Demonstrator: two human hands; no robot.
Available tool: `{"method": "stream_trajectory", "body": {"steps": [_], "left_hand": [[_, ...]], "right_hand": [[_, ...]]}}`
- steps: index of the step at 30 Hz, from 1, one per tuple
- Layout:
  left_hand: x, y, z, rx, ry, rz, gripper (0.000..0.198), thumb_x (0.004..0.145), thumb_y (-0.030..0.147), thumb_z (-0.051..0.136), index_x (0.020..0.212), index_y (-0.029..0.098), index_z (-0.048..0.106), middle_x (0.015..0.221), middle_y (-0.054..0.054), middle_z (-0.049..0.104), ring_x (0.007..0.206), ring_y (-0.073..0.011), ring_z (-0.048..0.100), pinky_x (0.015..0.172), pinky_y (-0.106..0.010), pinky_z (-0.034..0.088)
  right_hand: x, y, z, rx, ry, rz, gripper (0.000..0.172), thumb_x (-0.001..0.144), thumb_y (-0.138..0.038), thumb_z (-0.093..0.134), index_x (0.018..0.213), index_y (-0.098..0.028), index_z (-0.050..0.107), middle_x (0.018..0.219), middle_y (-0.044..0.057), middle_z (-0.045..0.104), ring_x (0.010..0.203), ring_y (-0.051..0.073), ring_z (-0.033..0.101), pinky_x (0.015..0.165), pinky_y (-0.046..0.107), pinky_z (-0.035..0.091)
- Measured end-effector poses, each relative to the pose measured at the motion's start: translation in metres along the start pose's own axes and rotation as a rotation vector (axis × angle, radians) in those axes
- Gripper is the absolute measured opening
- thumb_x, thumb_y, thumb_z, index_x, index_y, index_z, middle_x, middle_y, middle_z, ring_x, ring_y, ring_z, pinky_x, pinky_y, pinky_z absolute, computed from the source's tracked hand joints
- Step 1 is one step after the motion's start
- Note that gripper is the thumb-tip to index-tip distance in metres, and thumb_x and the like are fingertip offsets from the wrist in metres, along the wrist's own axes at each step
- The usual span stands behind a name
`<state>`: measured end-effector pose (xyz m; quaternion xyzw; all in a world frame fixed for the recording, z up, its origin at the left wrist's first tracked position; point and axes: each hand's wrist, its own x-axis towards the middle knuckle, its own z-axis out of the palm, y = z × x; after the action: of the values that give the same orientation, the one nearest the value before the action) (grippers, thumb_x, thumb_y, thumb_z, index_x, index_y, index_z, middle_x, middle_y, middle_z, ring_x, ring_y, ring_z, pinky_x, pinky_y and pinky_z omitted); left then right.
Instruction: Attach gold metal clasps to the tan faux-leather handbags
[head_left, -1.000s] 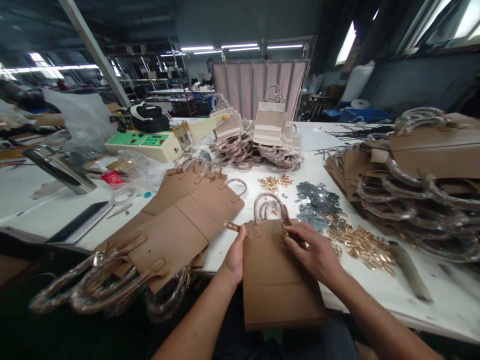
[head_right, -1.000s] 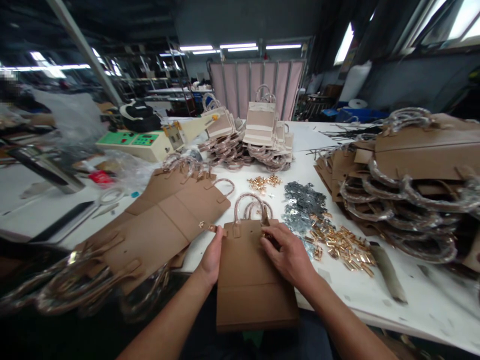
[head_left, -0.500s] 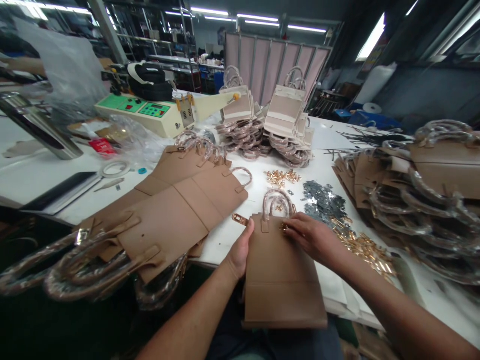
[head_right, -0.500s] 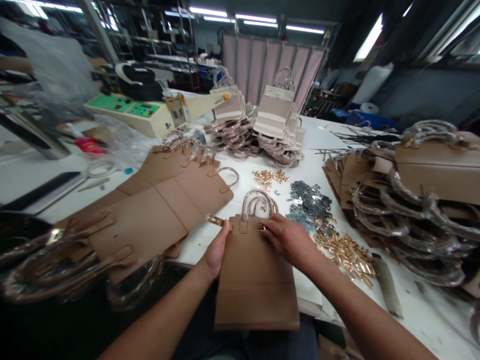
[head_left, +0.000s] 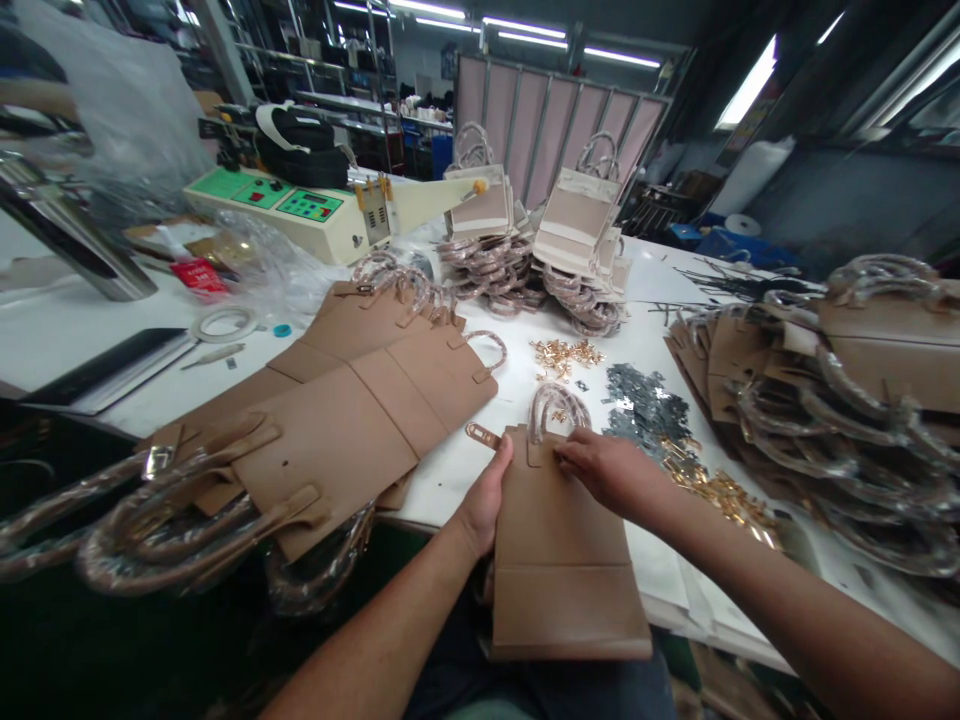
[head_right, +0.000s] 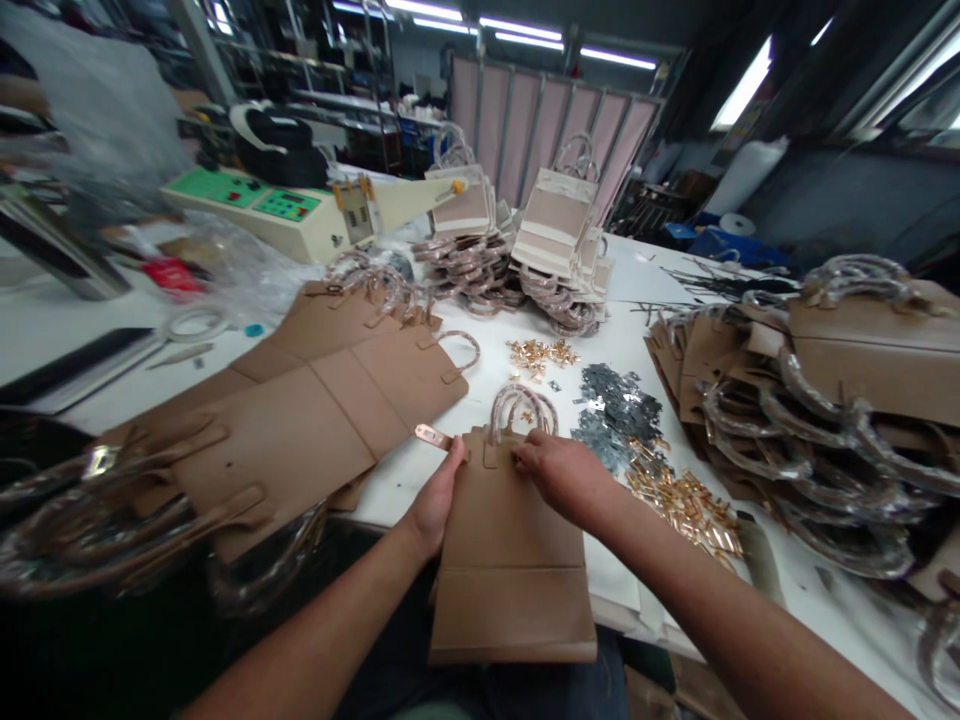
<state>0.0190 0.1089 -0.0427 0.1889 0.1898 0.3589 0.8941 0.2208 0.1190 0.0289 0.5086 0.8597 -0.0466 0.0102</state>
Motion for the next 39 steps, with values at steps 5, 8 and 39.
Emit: {"method": "stream_trajectory", "body": {"steps": [5,8,39], "left_hand": [[-0.001,0.001,0.002,-0.002,-0.020,-0.017,0.071,0.094,0.074,0.050,0.125,0.014,0.071,0.114,-0.017,0.078,0.118,-0.0358,0.070,0.107,-0.049,0.053],[0.000,0.002,0.004,0.018,0.005,-0.022,0.070,0.093,0.073,0.052,0.126,0.014,0.070,0.115,-0.017,0.077,0.119,-0.0365,0.070,0.107,-0.050,0.053],[0.001,0.001,0.009,-0.074,0.084,-0.040,0.072,0.097,0.066,0.052,0.136,0.006,0.065,0.113,-0.023,0.077,0.112,-0.0372,0.073,0.107,-0.050,0.052]], "right_hand": [[-0.006,0.022,0.020,0.216,0.112,-0.068,0.028,0.101,-0.026,0.051,0.121,-0.023,0.072,0.106,0.009,0.070,0.092,0.021,0.068,0.081,0.029,0.051],[-0.009,0.030,0.025,0.262,0.124,-0.099,0.032,0.101,-0.027,0.051,0.126,-0.024,0.071,0.110,0.010,0.070,0.095,0.022,0.069,0.084,0.030,0.053],[-0.006,0.014,0.025,0.017,0.085,-0.029,0.025,0.099,-0.021,0.054,0.116,-0.021,0.072,0.101,0.008,0.070,0.085,0.021,0.069,0.073,0.028,0.045]]}}
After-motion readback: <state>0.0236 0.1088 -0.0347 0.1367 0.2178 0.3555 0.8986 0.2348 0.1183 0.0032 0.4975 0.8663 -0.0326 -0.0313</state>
